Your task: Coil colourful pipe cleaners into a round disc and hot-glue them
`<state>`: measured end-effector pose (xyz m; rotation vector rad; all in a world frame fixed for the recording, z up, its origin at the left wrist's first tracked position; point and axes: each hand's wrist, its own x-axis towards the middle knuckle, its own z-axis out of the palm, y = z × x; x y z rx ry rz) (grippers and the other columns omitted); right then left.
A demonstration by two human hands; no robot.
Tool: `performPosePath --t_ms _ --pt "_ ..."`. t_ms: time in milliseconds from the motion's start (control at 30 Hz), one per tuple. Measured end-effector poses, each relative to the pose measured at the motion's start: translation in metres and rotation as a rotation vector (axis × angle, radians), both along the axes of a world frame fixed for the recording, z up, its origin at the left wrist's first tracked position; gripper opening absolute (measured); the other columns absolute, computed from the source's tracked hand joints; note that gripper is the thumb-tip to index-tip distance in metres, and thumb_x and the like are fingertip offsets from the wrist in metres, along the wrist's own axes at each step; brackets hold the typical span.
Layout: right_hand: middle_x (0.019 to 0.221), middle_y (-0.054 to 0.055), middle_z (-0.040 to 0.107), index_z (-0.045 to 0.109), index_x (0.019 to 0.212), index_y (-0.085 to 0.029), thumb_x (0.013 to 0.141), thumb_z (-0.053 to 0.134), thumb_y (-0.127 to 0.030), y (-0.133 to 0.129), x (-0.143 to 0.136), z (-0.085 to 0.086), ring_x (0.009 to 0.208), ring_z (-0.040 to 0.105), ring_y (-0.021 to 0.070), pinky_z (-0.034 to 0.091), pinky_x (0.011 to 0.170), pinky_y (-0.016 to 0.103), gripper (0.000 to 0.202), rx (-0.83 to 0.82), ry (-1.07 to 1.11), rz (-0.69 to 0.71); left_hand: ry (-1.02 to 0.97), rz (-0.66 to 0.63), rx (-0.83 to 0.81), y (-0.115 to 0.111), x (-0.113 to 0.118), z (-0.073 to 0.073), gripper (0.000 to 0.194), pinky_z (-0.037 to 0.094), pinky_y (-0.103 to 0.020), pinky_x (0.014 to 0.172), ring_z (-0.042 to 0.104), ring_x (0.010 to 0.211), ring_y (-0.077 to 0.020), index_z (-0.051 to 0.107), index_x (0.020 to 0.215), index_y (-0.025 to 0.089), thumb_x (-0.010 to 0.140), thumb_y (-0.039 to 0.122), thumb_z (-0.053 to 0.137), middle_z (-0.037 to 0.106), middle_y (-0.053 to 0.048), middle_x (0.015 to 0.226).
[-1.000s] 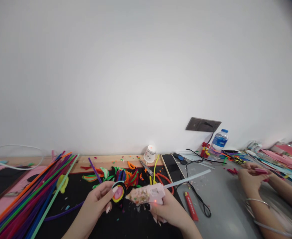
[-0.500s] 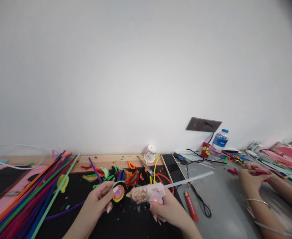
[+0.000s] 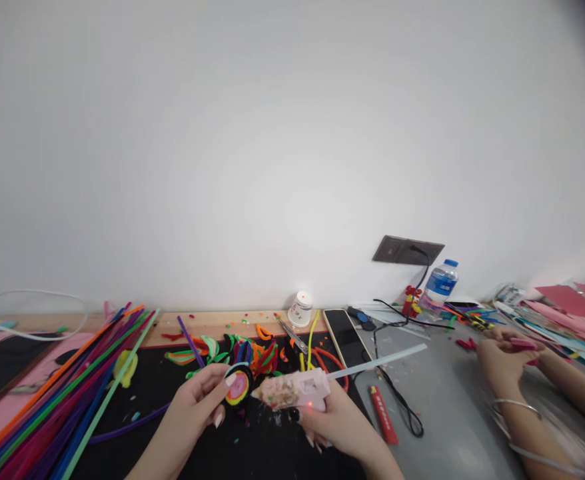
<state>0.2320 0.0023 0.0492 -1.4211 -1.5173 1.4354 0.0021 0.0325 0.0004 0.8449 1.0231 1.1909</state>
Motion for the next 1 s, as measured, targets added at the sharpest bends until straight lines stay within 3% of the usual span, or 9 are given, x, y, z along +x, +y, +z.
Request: performPosePath --t_ms 400,1000 --pt "0.048 -0.011 0.048 0.048 0.095 -0.016 0.066 0.059 -0.021 -0.0007 0.0011 -0.0005 0.034 0.037 0.0039 0.028 0.035 0.015 0.032 0.02 -0.005 -0.017 0.01 -0.021 0.003 0.0006 -0.0015 -0.0046 0.036 0.026 -0.017 0.037 0.039 0.033 -0.0022 0.061 0.08 0.016 0.061 0.043 0.076 0.064 0.005 0.059" --pt "0.054 -0.007 0.051 0.058 0.096 -0.016 0.068 0.057 -0.016 -0.0008 0.0016 0.0027 0.043 0.041 0.0067 0.036 0.044 0.017 0.028 0.083 -0.026 0.004 -0.015 0.01 -0.022 -0.0015 0.0019 0.0046 0.038 0.029 -0.016 0.036 0.041 0.032 -0.0026 0.061 0.077 0.016 0.056 0.043 0.078 0.064 0.005 0.056"
